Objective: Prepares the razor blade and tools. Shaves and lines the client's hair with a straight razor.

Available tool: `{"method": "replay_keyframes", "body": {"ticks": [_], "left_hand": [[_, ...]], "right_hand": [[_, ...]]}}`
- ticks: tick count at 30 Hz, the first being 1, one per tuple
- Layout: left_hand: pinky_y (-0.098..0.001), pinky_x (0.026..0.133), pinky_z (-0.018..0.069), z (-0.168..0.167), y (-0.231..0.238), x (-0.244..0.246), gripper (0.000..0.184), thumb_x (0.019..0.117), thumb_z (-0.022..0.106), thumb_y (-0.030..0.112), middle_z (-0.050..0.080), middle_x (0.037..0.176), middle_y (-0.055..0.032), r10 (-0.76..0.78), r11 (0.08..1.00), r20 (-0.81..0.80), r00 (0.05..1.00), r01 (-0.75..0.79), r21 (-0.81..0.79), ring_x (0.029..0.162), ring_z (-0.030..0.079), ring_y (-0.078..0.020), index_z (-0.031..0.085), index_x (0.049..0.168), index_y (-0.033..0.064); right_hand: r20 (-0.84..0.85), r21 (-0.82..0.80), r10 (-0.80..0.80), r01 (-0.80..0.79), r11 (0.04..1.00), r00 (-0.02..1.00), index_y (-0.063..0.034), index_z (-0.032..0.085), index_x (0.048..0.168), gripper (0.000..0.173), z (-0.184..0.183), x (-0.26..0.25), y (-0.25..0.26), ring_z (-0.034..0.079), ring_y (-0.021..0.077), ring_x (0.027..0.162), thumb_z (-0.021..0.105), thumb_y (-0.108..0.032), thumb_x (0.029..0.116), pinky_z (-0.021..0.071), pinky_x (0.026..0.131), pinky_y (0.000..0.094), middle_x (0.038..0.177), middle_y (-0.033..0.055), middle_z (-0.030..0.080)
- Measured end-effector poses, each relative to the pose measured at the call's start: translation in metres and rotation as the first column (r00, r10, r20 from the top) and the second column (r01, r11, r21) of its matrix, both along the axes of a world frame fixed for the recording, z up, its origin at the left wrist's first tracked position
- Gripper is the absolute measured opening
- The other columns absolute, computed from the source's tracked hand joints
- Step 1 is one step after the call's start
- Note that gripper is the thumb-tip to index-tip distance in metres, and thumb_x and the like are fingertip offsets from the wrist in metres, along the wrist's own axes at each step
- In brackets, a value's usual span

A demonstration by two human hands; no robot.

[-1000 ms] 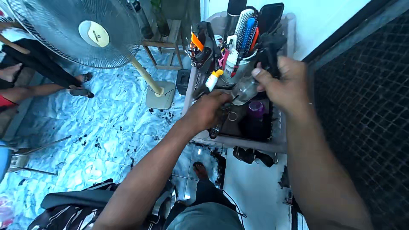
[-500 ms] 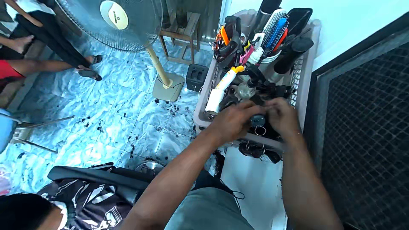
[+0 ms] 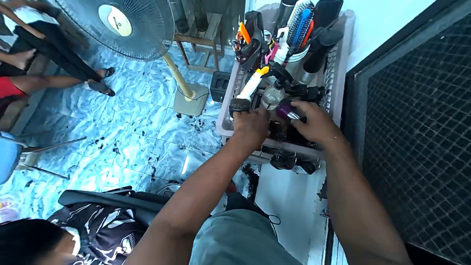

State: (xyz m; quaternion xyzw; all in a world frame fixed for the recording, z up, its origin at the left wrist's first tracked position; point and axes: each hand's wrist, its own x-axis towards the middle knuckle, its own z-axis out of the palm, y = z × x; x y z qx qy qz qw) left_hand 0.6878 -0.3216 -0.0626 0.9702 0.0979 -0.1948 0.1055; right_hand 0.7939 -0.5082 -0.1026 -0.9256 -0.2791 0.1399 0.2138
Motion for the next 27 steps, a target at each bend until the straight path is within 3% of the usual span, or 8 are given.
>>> {"method": "replay_keyframes", "body": {"ticks": [3, 8, 10, 13, 16, 18, 20, 27], "left_hand": [[-0.0674, 0.086, 0.0492, 0.006, 0.004, 0.003, 0.048, 0.0945, 0.065, 0.04, 0.07, 0.111, -0.0207, 0.064, 0.997, -0.128, 0.99, -0.07, -0.045, 0.103, 0.067, -0.0428, 0.06, 0.127, 0.0062], [-0.0658, 0.082, 0.0519, 0.05, 0.031, -0.026, 0.044, 0.0939, 0.067, 0.034, 0.07, 0.108, -0.0189, -0.106, 0.989, 0.172, 0.979, 0.122, -0.087, 0.102, 0.067, -0.0423, 0.062, 0.133, 0.0135], [-0.0586, 0.082, 0.0525, 0.088, 0.04, -0.05, 0.045, 0.0943, 0.066, 0.032, 0.068, 0.11, -0.013, -0.232, 0.965, 0.27, 0.934, 0.257, -0.058, 0.101, 0.067, -0.036, 0.059, 0.137, 0.0185], [-0.0561, 0.081, 0.0552, 0.119, 0.061, -0.094, 0.056, 0.0918, 0.072, 0.046, 0.069, 0.114, -0.0092, -0.194, 0.954, 0.508, 0.839, 0.283, -0.102, 0.099, 0.069, -0.0302, 0.056, 0.137, 0.0173], [-0.0544, 0.1, 0.0514, 0.124, 0.094, -0.158, 0.092, 0.0862, 0.072, 0.065, 0.055, 0.145, -0.0117, 0.061, 0.975, 0.642, 0.765, 0.092, -0.203, 0.125, 0.059, -0.0286, 0.039, 0.157, 0.0168], [-0.0492, 0.113, 0.0456, 0.11, 0.107, -0.211, 0.088, 0.0917, 0.069, 0.059, 0.048, 0.154, -0.0109, 0.258, 0.938, 0.645, 0.719, -0.026, -0.346, 0.139, 0.05, -0.0243, 0.035, 0.158, 0.0129], [-0.0482, 0.115, 0.0446, 0.076, 0.109, -0.261, 0.079, 0.0952, 0.065, 0.056, 0.05, 0.153, -0.0104, 0.412, 0.879, 0.598, 0.687, -0.126, -0.46, 0.141, 0.049, -0.0221, 0.039, 0.156, 0.0117], [-0.047, 0.11, 0.0485, -0.047, 0.094, -0.371, 0.078, 0.0943, 0.062, 0.062, 0.06, 0.14, -0.0129, 0.657, 0.622, 0.18, 0.732, -0.391, -0.678, 0.131, 0.057, -0.0222, 0.048, 0.15, 0.0095]], "right_hand": [[0.032, 0.17, -0.047, 0.041, 0.985, 0.998, -0.0116, 0.055, 0.146, 0.045, 0.016, -0.023, 0.007, 0.057, 0.0345, 0.133, 0.061, -0.021, 0.102, 0.0456, 0.11, 0.0594, 0.143, 0.0165, 0.059], [0.126, 0.305, 0.277, -0.303, 0.903, 0.953, -0.0091, 0.042, 0.156, 0.08, 0.042, -0.051, 0.032, 0.054, 0.0299, 0.135, 0.08, -0.027, 0.0884, 0.0461, 0.112, 0.0502, 0.151, 0.0178, 0.051], [0.24, 0.28, 0.367, -0.426, 0.86, 0.899, -0.0075, 0.035, 0.159, 0.087, 0.058, -0.062, 0.047, 0.056, 0.0296, 0.133, 0.077, -0.037, 0.088, 0.0476, 0.112, 0.0483, 0.148, 0.0191, 0.053], [0.334, 0.221, 0.387, -0.471, 0.854, 0.859, -0.0067, 0.05, 0.148, 0.067, 0.098, -0.086, 0.046, 0.069, 0.0284, 0.104, 0.067, -0.042, 0.0942, 0.0578, 0.088, 0.0511, 0.121, 0.0166, 0.069], [0.04, 0.005, 0.316, -0.317, 0.948, 0.948, -0.0195, 0.047, 0.145, 0.067, 0.11, -0.112, 0.018, 0.07, 0.0272, 0.078, 0.075, -0.043, 0.0894, 0.0585, 0.066, 0.0563, 0.096, 0.0092, 0.07], [-0.118, -0.213, 0.252, -0.273, 0.938, 0.96, -0.0257, 0.049, 0.147, 0.064, 0.091, -0.12, 0.008, 0.069, 0.0341, 0.076, 0.077, -0.041, 0.0916, 0.0552, 0.067, 0.0628, 0.088, 0.0133, 0.071], [-0.184, -0.351, 0.205, -0.259, 0.9, 0.961, -0.0261, 0.05, 0.15, 0.061, 0.073, -0.122, 0.01, 0.07, 0.0376, 0.086, 0.072, -0.044, 0.0957, 0.0543, 0.075, 0.0659, 0.096, 0.0163, 0.072], [-0.155, -0.435, 0.177, -0.228, 0.871, 0.972, -0.0217, 0.054, 0.149, 0.059, 0.075, -0.131, 0.016, 0.071, 0.0368, 0.093, 0.069, -0.046, 0.0968, 0.0544, 0.081, 0.0658, 0.106, 0.0166, 0.073]]}}
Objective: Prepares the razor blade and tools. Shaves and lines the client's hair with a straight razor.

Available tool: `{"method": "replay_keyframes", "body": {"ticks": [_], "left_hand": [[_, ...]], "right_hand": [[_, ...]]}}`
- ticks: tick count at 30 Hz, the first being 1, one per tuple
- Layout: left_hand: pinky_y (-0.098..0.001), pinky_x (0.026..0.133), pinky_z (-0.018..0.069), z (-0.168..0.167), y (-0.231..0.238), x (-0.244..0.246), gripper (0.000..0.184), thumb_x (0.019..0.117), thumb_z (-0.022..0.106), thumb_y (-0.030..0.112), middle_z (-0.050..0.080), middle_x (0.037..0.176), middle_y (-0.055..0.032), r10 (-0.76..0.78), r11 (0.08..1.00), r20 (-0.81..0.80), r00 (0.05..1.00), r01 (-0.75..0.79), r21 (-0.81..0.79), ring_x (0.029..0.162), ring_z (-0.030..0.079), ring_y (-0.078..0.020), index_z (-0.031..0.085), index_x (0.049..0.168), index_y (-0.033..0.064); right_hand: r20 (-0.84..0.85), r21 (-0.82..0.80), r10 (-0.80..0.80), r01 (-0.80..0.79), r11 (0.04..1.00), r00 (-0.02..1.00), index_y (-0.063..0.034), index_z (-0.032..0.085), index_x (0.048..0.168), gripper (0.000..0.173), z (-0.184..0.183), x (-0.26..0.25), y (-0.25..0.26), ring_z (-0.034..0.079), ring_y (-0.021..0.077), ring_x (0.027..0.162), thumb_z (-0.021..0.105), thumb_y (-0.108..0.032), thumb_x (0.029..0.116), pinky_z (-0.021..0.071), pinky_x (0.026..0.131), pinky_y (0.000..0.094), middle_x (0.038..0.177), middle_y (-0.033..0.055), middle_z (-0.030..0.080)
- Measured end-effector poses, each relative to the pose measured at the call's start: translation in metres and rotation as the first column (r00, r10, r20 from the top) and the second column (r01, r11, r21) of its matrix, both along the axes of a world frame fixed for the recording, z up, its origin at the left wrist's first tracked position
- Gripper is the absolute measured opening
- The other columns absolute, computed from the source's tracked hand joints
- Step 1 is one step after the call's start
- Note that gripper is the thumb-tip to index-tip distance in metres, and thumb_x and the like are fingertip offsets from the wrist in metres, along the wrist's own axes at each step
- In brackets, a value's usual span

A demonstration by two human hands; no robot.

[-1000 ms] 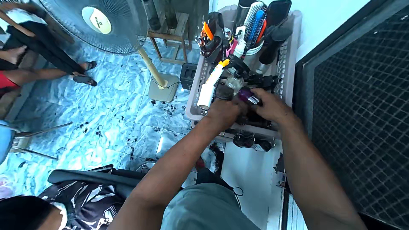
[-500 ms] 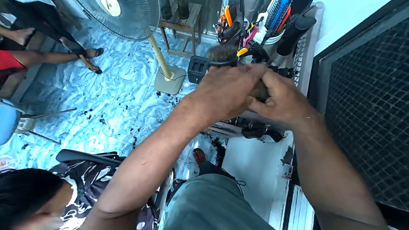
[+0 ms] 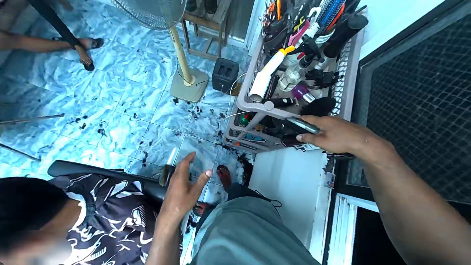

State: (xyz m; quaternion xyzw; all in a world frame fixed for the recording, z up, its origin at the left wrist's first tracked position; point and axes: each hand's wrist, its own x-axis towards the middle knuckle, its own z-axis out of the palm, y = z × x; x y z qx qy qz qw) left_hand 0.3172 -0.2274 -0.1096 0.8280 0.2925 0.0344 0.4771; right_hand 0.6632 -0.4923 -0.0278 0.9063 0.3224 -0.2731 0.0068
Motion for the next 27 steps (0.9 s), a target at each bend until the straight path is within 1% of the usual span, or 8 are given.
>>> {"method": "replay_keyframes", "body": {"ticks": [5, 8, 11, 13, 16, 18, 22, 27], "left_hand": [[-0.0463, 0.111, 0.0474, 0.002, -0.003, 0.005, 0.073, 0.0944, 0.059, 0.065, 0.06, 0.143, -0.01, -0.071, 0.997, -0.092, 0.993, 0.071, -0.005, 0.133, 0.056, -0.0214, 0.056, 0.145, 0.0129], [-0.053, 0.105, 0.0502, 0.014, 0.0, 0.038, 0.072, 0.0949, 0.056, 0.067, 0.061, 0.139, -0.0117, -0.146, 0.985, -0.107, 0.983, 0.154, 0.073, 0.127, 0.06, -0.0265, 0.058, 0.144, 0.0144], [-0.0591, 0.104, 0.0491, 0.032, -0.002, 0.108, 0.064, 0.0986, 0.058, 0.059, 0.062, 0.136, -0.0151, -0.261, 0.943, -0.096, 0.961, 0.275, 0.189, 0.127, 0.06, -0.0325, 0.061, 0.14, 0.0107], [-0.0603, 0.102, 0.0497, 0.042, -0.01, 0.177, 0.056, 0.1015, 0.056, 0.054, 0.062, 0.136, -0.0156, -0.321, 0.899, -0.106, 0.941, 0.338, 0.278, 0.125, 0.06, -0.0348, 0.063, 0.138, 0.012], [-0.0635, 0.095, 0.0506, 0.047, -0.027, 0.291, 0.047, 0.1029, 0.054, 0.047, 0.06, 0.137, -0.0179, -0.334, 0.847, -0.195, 0.922, 0.385, 0.367, 0.12, 0.062, -0.0388, 0.066, 0.134, 0.0143], [-0.0675, 0.094, 0.0482, 0.038, -0.037, 0.353, 0.044, 0.101, 0.057, 0.042, 0.059, 0.138, -0.022, -0.315, 0.793, -0.292, 0.903, 0.419, 0.442, 0.117, 0.062, -0.0435, 0.065, 0.132, 0.0117], [-0.0703, 0.106, 0.0369, -0.004, -0.05, 0.427, 0.047, 0.0936, 0.069, 0.034, 0.052, 0.147, -0.0244, -0.317, 0.652, -0.464, 0.827, 0.546, 0.526, 0.128, 0.054, -0.0465, 0.065, 0.134, 0.0097], [-0.0688, 0.105, 0.0396, -0.034, -0.06, 0.45, 0.077, 0.0816, 0.078, 0.04, 0.035, 0.158, -0.0275, -0.279, 0.598, -0.491, 0.825, 0.55, 0.583, 0.137, 0.045, -0.0485, 0.049, 0.147, 0.0108]], "right_hand": [[-0.005, 0.125, -0.201, 0.2, 0.972, 0.98, -0.0184, 0.049, 0.153, 0.058, -0.014, -0.037, -0.008, 0.069, 0.042, 0.098, 0.06, -0.046, 0.1022, 0.052, 0.084, 0.0695, 0.109, 0.0226, 0.071], [-0.021, 0.245, -0.28, 0.277, 0.929, 0.96, -0.0189, 0.049, 0.153, 0.059, -0.029, -0.044, -0.014, 0.07, 0.0401, 0.095, 0.06, -0.046, 0.1013, 0.0524, 0.084, 0.068, 0.106, 0.0221, 0.071], [-0.086, 0.275, -0.251, 0.265, 0.924, 0.964, -0.0219, 0.054, 0.149, 0.054, -0.025, -0.034, -0.015, 0.07, 0.034, 0.085, 0.062, -0.044, 0.101, 0.0541, 0.077, 0.0644, 0.101, 0.0168, 0.072], [-0.097, 0.202, -0.204, 0.22, 0.954, 0.974, -0.0217, 0.054, 0.15, 0.055, -0.016, -0.026, -0.013, 0.07, 0.0351, 0.093, 0.063, -0.045, 0.1006, 0.0534, 0.082, 0.0655, 0.107, 0.0168, 0.073], [-0.05, 0.109, -0.147, 0.151, 0.982, 0.988, -0.0225, 0.053, 0.152, 0.059, -0.007, -0.023, -0.01, 0.07, 0.038, 0.091, 0.063, -0.049, 0.0994, 0.0536, 0.08, 0.0657, 0.102, 0.0176, 0.073], [-0.022, 0.139, -0.142, 0.143, 0.98, 0.99, -0.0215, 0.052, 0.152, 0.061, -0.007, -0.022, -0.011, 0.07, 0.0372, 0.087, 0.061, -0.051, 0.0993, 0.0545, 0.077, 0.0637, 0.097, 0.0165, 0.073], [-0.067, 0.287, -0.202, 0.213, 0.934, 0.977, -0.0246, 0.052, 0.151, 0.061, -0.012, -0.009, -0.027, 0.07, 0.0273, 0.082, 0.056, -0.054, 0.0981, 0.057, 0.073, 0.0569, 0.096, 0.0096, 0.073], [-0.137, 0.121, -0.094, 0.111, 0.986, 0.986, -0.0262, 0.051, 0.153, 0.061, -0.02, -0.005, -0.034, 0.071, 0.031, 0.091, 0.058, -0.055, 0.0988, 0.0565, 0.08, 0.0574, 0.1, 0.011, 0.074]]}}
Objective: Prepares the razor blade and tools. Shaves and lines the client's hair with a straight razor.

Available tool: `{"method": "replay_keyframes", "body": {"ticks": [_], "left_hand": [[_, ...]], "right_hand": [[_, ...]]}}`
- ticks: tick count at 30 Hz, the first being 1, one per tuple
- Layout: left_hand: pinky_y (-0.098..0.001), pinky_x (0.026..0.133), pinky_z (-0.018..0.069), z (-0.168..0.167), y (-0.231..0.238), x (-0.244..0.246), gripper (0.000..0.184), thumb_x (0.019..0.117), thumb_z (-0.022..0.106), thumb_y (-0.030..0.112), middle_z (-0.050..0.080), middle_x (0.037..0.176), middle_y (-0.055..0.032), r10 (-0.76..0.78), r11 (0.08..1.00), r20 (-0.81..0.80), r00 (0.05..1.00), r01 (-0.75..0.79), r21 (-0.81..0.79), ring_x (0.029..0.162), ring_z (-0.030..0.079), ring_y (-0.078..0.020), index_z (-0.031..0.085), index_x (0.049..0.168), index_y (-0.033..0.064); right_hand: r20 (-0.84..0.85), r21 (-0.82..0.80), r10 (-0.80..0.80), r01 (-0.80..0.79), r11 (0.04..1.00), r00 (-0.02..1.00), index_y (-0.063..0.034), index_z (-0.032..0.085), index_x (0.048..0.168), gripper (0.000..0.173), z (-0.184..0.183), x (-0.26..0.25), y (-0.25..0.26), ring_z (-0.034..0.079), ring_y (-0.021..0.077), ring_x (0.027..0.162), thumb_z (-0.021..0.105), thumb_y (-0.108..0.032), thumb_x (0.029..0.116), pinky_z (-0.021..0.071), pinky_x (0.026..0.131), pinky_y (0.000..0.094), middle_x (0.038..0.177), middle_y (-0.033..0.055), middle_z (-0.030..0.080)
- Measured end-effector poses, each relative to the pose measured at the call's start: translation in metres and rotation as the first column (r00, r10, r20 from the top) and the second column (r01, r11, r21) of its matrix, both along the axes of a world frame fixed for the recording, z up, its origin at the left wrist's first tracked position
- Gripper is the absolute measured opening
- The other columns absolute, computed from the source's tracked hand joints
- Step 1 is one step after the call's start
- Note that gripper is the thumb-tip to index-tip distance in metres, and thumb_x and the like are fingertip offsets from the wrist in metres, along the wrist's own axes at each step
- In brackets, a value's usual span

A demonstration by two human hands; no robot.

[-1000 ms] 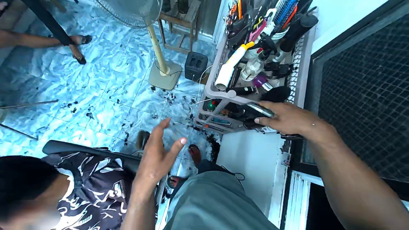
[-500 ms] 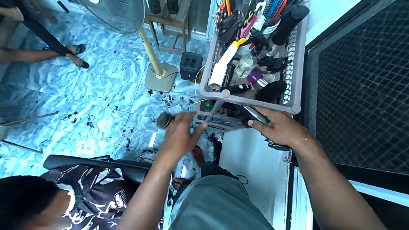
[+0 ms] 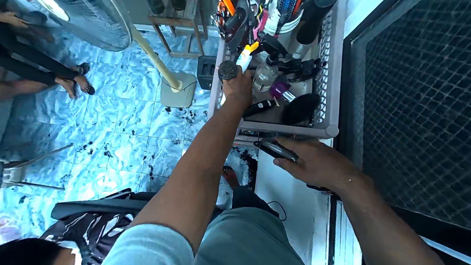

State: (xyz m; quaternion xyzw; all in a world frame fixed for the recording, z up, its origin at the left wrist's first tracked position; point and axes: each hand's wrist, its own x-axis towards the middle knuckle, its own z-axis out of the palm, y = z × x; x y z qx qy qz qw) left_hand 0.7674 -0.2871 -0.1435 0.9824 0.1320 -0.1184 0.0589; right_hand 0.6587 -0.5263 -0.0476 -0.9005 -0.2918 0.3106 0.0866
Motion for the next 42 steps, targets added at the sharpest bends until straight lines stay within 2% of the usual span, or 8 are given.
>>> {"method": "replay_keyframes", "body": {"ticks": [6, 10, 17, 25, 32, 37, 40, 42], "left_hand": [[-0.0722, 0.097, 0.0422, 0.021, -0.006, -0.003, 0.066, 0.0906, 0.071, 0.018, 0.047, 0.146, -0.0353, -0.026, 0.994, -0.09, 0.996, 0.035, 0.1, 0.126, 0.053, -0.0553, 0.044, 0.148, 0.0001], [-0.0793, 0.088, 0.0445, 0.051, 0.005, -0.023, 0.064, 0.0898, 0.072, 0.024, 0.059, 0.126, -0.0375, 0.077, 0.983, -0.132, 0.988, -0.097, -0.155, 0.114, 0.06, -0.058, 0.047, 0.138, -0.0091], [-0.0308, 0.071, 0.0543, 0.076, 0.081, -0.207, 0.029, 0.0948, 0.073, 0.031, 0.061, 0.088, 0.0021, 0.426, 0.638, 0.241, 0.872, -0.101, -0.763, 0.075, 0.059, -0.0067, 0.058, 0.109, 0.0098], [-0.0514, 0.087, 0.057, 0.006, 0.033, -0.443, 0.027, 0.1018, 0.06, 0.026, 0.071, 0.096, -0.0141, 0.337, 0.713, -0.188, 0.923, -0.38, -0.589, 0.091, 0.07, -0.0266, 0.07, 0.105, 0.0011], [-0.0387, 0.095, 0.0536, 0.022, 0.035, -0.53, 0.019, 0.0946, 0.072, 0.024, 0.066, 0.109, -0.0099, 0.59, 0.544, 0.062, 0.805, -0.34, -0.767, 0.108, 0.062, -0.0192, 0.075, 0.094, 0.0055], [-0.0342, 0.096, 0.0552, 0.046, 0.037, -0.565, 0.015, 0.0912, 0.076, 0.019, 0.065, 0.122, -0.0086, 0.636, 0.218, 0.052, 0.77, -0.115, -0.969, 0.111, 0.063, -0.0149, 0.073, 0.087, 0.0046], [-0.0355, 0.1, 0.0511, 0.04, 0.035, -0.577, 0.013, 0.0898, 0.077, 0.018, 0.064, 0.125, -0.0072, 0.709, 0.171, 0.056, 0.703, -0.094, -0.981, 0.119, 0.058, -0.0158, 0.074, 0.09, 0.0059], [-0.0407, 0.104, 0.0508, 0.03, 0.032, -0.591, 0.025, 0.0928, 0.074, 0.026, 0.066, 0.125, -0.0096, 0.773, 0.228, 0.086, 0.628, -0.149, -0.962, 0.121, 0.06, -0.0203, 0.073, 0.106, 0.0047]], "right_hand": [[0.06, 0.108, -0.174, 0.167, 0.98, 0.983, -0.0177, 0.033, 0.162, 0.07, -0.025, -0.058, 0.003, 0.072, 0.0393, 0.085, 0.058, -0.037, 0.1004, 0.0576, 0.071, 0.0589, 0.108, 0.0201, 0.071], [-0.2, 0.363, -0.526, 0.561, 0.744, 0.827, -0.0077, 0.039, 0.152, 0.073, -0.101, -0.109, 0.023, 0.073, 0.0271, 0.086, 0.069, -0.04, 0.0949, 0.0611, 0.077, 0.0497, 0.104, 0.0135, 0.073], [-0.342, 0.652, -0.65, 0.67, 0.357, 0.679, -0.0019, 0.044, 0.146, 0.068, -0.17, -0.108, 0.054, 0.063, 0.0291, 0.122, 0.078, -0.024, 0.0914, 0.0554, 0.101, 0.049, 0.137, 0.0187, 0.06], [-0.447, 0.704, -0.12, 0.432, 0.564, 0.886, -0.0055, 0.044, 0.152, 0.062, -0.127, -0.194, 0.074, 0.063, 0.0239, 0.125, 0.064, -0.032, 0.0996, 0.0596, 0.096, 0.0432, 0.146, 0.0163, 0.056], [-0.303, 0.837, 0.089, 0.22, 0.501, 0.949, 0.0037, 0.046, 0.146, 0.054, -0.111, -0.233, 0.098, 0.058, 0.0258, 0.131, 0.051, -0.031, 0.105, 0.0537, 0.106, 0.0441, 0.142, 0.02, 0.058], [-0.649, 0.731, 0.53, 0.257, 0.632, 0.546, -0.0001, 0.066, 0.125, 0.066, -0.104, -0.289, 0.124, 0.071, 0.0186, 0.103, 0.033, -0.055, 0.1089, 0.0584, 0.096, 0.0424, 0.11, 0.0072, 0.075], [-0.837, 0.546, 0.49, 0.41, 0.731, 0.243, -0.0095, 0.065, 0.112, 0.036, -0.087, -0.316, 0.129, 0.059, 0.0115, 0.058, 0.04, -0.036, 0.1095, 0.0593, 0.06, 0.0348, 0.069, -0.0045, 0.056], [-0.875, 0.48, 0.384, 0.431, 0.764, 0.294, -0.0096, 0.063, 0.111, 0.033, -0.085, -0.318, 0.13, 0.048, 0.0065, 0.05, 0.037, -0.03, 0.1095, 0.0486, 0.048, 0.0253, 0.065, -0.0078, 0.048]]}}
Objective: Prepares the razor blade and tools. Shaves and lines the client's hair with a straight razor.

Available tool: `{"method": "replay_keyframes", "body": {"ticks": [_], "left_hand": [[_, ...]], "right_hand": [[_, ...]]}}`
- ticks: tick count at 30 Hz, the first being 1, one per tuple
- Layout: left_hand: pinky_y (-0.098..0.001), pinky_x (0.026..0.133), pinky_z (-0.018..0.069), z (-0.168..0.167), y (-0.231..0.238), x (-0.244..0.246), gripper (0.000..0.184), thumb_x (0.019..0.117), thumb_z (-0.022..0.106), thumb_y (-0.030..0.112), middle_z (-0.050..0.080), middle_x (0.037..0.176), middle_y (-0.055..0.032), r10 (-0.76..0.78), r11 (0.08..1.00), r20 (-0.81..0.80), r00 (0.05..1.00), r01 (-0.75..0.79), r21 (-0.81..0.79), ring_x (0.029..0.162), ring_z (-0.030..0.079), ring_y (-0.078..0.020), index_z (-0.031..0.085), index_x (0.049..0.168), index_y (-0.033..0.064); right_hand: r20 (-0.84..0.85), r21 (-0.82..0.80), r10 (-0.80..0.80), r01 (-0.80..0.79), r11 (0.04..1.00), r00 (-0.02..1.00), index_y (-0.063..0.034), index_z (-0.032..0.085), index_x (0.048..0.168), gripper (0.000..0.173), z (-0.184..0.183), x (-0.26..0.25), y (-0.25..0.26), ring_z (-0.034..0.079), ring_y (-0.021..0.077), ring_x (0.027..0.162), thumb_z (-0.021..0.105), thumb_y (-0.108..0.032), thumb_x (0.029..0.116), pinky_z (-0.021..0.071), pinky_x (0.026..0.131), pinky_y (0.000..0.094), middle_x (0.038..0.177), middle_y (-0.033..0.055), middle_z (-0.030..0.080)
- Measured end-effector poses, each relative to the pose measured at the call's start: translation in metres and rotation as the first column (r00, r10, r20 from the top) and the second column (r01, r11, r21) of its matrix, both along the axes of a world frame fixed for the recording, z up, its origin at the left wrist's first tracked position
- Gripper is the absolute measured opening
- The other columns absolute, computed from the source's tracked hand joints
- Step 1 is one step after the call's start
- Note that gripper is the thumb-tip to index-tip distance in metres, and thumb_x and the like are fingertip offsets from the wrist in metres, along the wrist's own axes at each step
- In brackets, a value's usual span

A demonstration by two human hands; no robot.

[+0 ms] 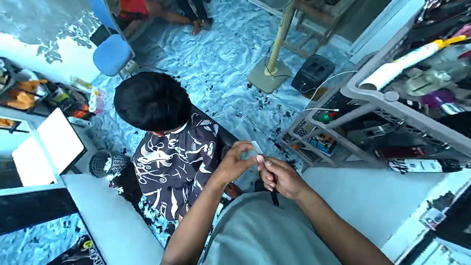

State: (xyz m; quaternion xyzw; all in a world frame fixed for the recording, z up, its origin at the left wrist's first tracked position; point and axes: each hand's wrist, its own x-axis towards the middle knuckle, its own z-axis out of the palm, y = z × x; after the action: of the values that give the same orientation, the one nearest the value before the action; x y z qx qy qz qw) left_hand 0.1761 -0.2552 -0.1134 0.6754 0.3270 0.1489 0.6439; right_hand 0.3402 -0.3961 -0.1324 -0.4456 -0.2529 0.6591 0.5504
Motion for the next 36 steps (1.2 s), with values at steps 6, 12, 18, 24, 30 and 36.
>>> {"method": "replay_keyframes", "body": {"ticks": [6, 12, 18, 24, 30, 36], "left_hand": [[-0.0361, 0.056, 0.0614, -0.017, -0.011, 0.001, 0.062, 0.1039, 0.038, 0.065, 0.069, 0.072, -0.0048, 0.037, 0.99, 0.514, 0.857, 0.037, -0.133, 0.059, 0.069, -0.0184, 0.063, 0.082, 0.0116], [-0.0302, 0.049, 0.0549, 0.017, 0.04, 0.042, 0.055, 0.1061, 0.028, 0.064, 0.06, 0.073, -0.001, 0.368, 0.929, 0.56, 0.742, -0.259, -0.266, 0.053, 0.059, -0.0146, 0.059, 0.093, 0.0198], [-0.037, 0.064, 0.0603, -0.04, -0.003, 0.094, 0.042, 0.1121, 0.033, 0.036, 0.064, 0.081, -0.0084, 0.362, 0.87, 0.056, 0.93, -0.316, -0.379, 0.067, 0.066, -0.0199, 0.056, 0.106, 0.0016], [-0.0388, 0.077, 0.0624, -0.03, -0.089, 0.184, 0.03, 0.1051, 0.055, 0.011, 0.072, 0.099, -0.0144, -0.261, 0.78, 0.214, 0.941, 0.336, -0.527, 0.082, 0.071, -0.0213, 0.059, 0.129, -0.006], [-0.0388, 0.071, 0.0637, -0.025, -0.126, 0.254, 0.012, 0.1053, 0.055, 0.011, 0.072, 0.084, -0.0112, -0.375, 0.744, 0.258, 0.89, 0.455, -0.489, 0.072, 0.072, -0.0206, 0.063, 0.106, 0.0012], [-0.0329, 0.069, 0.0573, -0.046, -0.168, 0.303, 0.012, 0.1007, 0.057, 0.012, 0.069, 0.084, -0.0064, -0.387, 0.78, 0.223, 0.895, 0.446, -0.439, 0.071, 0.064, -0.0138, 0.066, 0.096, 0.0071]], "right_hand": [[0.756, -0.226, 0.334, -0.254, 0.94, 0.563, -0.0023, 0.071, 0.114, 0.04, -0.011, 0.014, -0.014, 0.069, 0.0264, 0.084, 0.04, -0.027, 0.1091, 0.0566, 0.081, 0.0505, 0.093, 0.0144, 0.071], [0.386, -0.347, -0.038, 0.182, 0.92, 0.922, -0.0042, 0.058, 0.139, 0.039, -0.024, 0.053, -0.065, 0.061, 0.0141, 0.075, 0.041, -0.014, 0.1047, 0.0534, 0.062, 0.0306, 0.099, 0.0051, 0.066], [0.052, -0.317, -0.479, 0.469, 0.825, 0.877, -0.0066, 0.061, 0.136, 0.038, -0.018, 0.072, -0.104, 0.059, 0.008, 0.067, 0.04, -0.012, 0.1043, 0.0516, 0.055, 0.0214, 0.095, 0.0019, 0.065], [-0.155, -0.268, -0.536, 0.487, 0.831, 0.83, -0.011, 0.067, 0.123, 0.03, 0.0, 0.087, -0.158, 0.051, 0.0026, 0.051, 0.053, -0.028, 0.1033, 0.0457, 0.044, 0.0178, 0.075, -0.0047, 0.059], [-0.264, -0.217, -0.577, 0.535, 0.816, 0.773, -0.0134, 0.067, 0.112, 0.026, -0.006, 0.124, -0.208, 0.047, 0.0011, 0.047, 0.052, -0.033, 0.1037, 0.0434, 0.043, 0.0176, 0.062, -0.0092, 0.051], [0.343, -0.183, -0.486, 0.565, 0.805, 0.804, 0.0005, 0.057, 0.133, 0.039, 0.005, 0.162, -0.235, 0.072, 0.0158, 0.077, 0.047, -0.028, 0.1094, 0.0638, 0.07, 0.0337, 0.105, 0.0078, 0.072]]}}
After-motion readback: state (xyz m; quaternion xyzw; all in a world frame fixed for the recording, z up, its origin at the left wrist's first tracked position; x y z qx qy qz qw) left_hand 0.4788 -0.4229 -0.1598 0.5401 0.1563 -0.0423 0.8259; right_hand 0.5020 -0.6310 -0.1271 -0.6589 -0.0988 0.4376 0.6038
